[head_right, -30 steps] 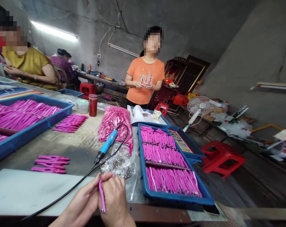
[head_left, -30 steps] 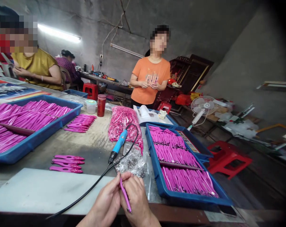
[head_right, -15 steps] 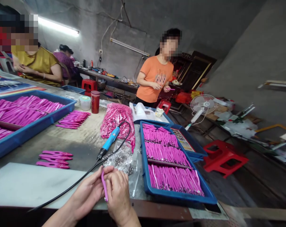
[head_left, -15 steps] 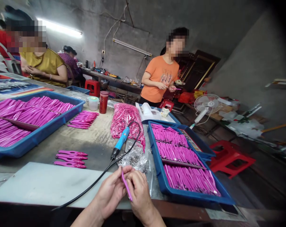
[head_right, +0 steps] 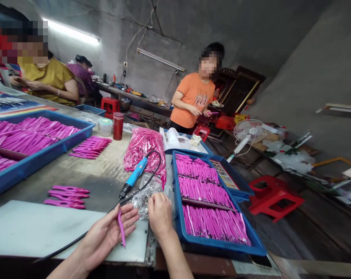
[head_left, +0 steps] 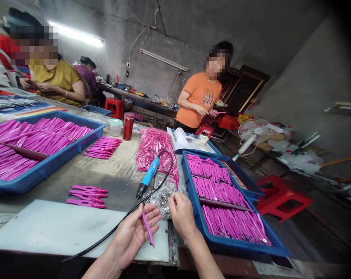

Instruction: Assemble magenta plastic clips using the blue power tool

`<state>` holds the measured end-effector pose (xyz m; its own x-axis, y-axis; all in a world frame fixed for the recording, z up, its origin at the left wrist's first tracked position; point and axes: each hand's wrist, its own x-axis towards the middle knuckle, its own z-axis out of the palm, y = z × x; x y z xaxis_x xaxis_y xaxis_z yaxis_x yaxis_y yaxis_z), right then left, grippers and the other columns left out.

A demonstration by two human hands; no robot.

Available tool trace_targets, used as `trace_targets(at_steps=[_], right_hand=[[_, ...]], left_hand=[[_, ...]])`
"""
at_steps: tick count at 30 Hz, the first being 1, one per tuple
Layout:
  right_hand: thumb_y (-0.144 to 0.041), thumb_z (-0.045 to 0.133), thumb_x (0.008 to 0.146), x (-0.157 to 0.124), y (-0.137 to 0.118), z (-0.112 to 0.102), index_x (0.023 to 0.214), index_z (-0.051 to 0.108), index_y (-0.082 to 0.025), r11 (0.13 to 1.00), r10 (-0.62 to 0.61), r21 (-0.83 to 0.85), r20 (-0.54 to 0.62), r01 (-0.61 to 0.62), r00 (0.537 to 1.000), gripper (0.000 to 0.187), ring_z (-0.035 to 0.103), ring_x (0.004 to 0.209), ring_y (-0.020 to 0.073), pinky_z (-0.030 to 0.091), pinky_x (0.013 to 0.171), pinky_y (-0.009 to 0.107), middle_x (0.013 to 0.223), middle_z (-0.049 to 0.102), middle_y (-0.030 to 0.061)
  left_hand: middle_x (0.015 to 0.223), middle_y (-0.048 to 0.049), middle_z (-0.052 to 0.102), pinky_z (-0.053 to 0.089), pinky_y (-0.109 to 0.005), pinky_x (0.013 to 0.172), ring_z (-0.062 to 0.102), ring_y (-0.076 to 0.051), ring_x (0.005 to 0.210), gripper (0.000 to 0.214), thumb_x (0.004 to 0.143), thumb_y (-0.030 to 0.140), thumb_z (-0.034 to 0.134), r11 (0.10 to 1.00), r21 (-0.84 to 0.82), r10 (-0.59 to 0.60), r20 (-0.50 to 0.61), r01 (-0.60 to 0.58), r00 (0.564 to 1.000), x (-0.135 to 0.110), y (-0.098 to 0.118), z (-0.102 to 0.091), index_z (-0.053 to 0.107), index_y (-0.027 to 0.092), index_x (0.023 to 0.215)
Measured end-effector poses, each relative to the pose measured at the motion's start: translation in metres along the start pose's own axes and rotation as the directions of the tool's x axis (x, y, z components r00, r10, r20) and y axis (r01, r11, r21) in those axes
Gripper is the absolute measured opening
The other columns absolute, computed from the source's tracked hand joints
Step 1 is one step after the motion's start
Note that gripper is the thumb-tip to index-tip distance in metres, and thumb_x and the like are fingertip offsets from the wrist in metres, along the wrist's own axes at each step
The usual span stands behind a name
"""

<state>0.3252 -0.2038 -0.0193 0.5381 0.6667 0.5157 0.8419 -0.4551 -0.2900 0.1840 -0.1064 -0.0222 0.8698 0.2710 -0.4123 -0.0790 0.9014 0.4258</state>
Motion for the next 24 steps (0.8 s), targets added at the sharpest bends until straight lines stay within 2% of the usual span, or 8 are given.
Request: trace_targets(at_steps=[10, 15, 18, 21, 23, 24], right_hand=[[-0.013, 0.047, 0.079, 0.012, 0.001, 0.013, 0.062, 0.049, -0.020, 0.988, 0.019, -0.155, 0.057, -0.010, 0.998, 0.019, 0.054, 0.065, 0.0184, 0.030, 0.059, 0.029, 0.064, 0.057, 0.0037], [-0.011, 0.049, 0.078, 0.011, 0.002, 0.014, 0.061, 0.053, -0.019, 0.992, 0.045, -0.121, 0.035, -0.040, 0.998, 0.018, 0.056, 0.068, 0.0194, 0.032, 0.061, 0.029, 0.065, 0.059, 0.0051], [-0.013, 0.047, 0.080, 0.011, 0.001, 0.008, 0.065, 0.057, -0.019, 0.997, 0.055, -0.053, 0.004, -0.054, 0.998, 0.019, 0.056, 0.069, 0.0177, 0.036, 0.062, 0.028, 0.066, 0.060, 0.0035], [-0.020, 0.042, 0.085, 0.008, -0.007, -0.015, 0.074, 0.059, -0.018, 0.993, 0.065, 0.106, -0.049, -0.060, 0.997, 0.020, 0.057, 0.069, 0.0148, 0.042, 0.063, 0.026, 0.071, 0.061, 0.0029], [-0.028, 0.044, 0.086, 0.000, -0.016, -0.041, 0.081, 0.060, -0.018, 0.890, 0.150, 0.447, -0.107, -0.087, 0.983, 0.020, 0.058, 0.068, 0.0152, 0.045, 0.062, 0.026, 0.075, 0.061, 0.0040], [-0.032, 0.047, 0.085, -0.006, -0.020, -0.056, 0.082, 0.061, -0.019, 0.826, 0.198, 0.556, -0.134, -0.092, 0.971, 0.019, 0.057, 0.066, 0.0154, 0.045, 0.059, 0.027, 0.074, 0.061, 0.0038]], left_hand=[[0.097, -0.0146, 0.066, 0.048, -0.034, 0.082, 0.063, -0.024, 0.092, 0.023, 0.086, 0.026, 0.049, 1.000, -0.002, -0.001, -0.020, 0.001, 1.000, -0.004, 0.002, -0.001, 0.058, 0.009, 0.097], [0.085, -0.0121, 0.067, 0.048, -0.034, 0.077, 0.064, -0.023, 0.081, 0.019, 0.083, 0.026, 0.054, 0.999, 0.041, 0.037, -0.011, -0.036, 0.999, -0.008, 0.002, 0.001, 0.061, 0.009, 0.091], [0.069, -0.0059, 0.062, 0.049, -0.031, 0.068, 0.060, -0.017, 0.063, 0.020, 0.079, 0.028, 0.059, 0.991, 0.070, 0.112, 0.062, -0.116, 0.992, -0.023, 0.008, 0.010, 0.063, 0.010, 0.086], [0.057, 0.0009, 0.053, 0.046, -0.028, 0.057, 0.048, -0.010, 0.048, 0.019, 0.076, 0.030, 0.063, 0.973, 0.069, 0.207, 0.140, -0.218, 0.968, -0.050, 0.020, 0.019, 0.065, 0.014, 0.085], [0.052, 0.0018, 0.050, 0.045, -0.028, 0.053, 0.045, -0.010, 0.045, 0.014, 0.075, 0.028, 0.065, 0.968, 0.035, 0.242, 0.157, -0.250, 0.958, -0.070, 0.028, 0.017, 0.066, 0.017, 0.083], [0.049, 0.0018, 0.049, 0.044, -0.029, 0.051, 0.045, -0.011, 0.044, 0.013, 0.074, 0.027, 0.065, 0.966, -0.004, 0.255, 0.141, -0.257, 0.957, -0.078, 0.031, 0.013, 0.066, 0.018, 0.083]])
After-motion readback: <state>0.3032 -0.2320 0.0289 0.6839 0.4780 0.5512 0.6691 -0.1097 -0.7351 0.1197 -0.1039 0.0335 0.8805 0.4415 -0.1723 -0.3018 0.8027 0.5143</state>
